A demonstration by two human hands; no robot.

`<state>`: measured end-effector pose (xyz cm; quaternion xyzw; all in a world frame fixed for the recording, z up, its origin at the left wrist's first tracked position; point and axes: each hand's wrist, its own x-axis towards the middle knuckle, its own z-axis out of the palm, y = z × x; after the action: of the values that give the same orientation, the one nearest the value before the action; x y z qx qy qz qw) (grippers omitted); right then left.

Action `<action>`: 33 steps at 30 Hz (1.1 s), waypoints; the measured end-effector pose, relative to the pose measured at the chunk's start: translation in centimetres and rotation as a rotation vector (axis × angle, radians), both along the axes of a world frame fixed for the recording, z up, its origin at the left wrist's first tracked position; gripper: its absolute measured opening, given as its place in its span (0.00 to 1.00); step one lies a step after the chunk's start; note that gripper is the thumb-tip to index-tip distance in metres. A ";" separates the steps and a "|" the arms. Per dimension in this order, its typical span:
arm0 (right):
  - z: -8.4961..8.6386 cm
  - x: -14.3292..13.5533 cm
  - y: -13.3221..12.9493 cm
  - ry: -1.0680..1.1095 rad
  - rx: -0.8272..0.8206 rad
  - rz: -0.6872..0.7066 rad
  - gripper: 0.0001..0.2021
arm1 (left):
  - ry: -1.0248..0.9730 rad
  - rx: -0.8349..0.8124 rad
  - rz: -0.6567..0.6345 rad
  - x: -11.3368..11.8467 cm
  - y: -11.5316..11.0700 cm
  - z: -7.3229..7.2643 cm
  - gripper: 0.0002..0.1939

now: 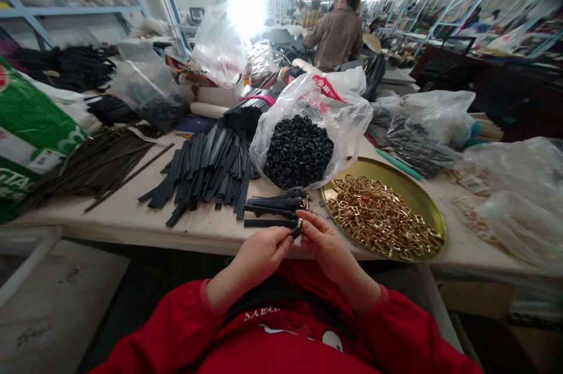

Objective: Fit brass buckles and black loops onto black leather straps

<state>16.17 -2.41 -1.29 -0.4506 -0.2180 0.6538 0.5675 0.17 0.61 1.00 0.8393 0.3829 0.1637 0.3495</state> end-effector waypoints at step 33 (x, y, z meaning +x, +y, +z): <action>-0.8 -1.7 -0.8 -0.885 0.367 -0.074 0.08 | -0.448 -0.858 0.247 0.5 0.2 -1.4 0.11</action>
<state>14.48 -3.24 -2.05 -0.5855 -0.5342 0.3291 0.5134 0.68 0.79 -0.39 0.5125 0.4277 0.2079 0.7150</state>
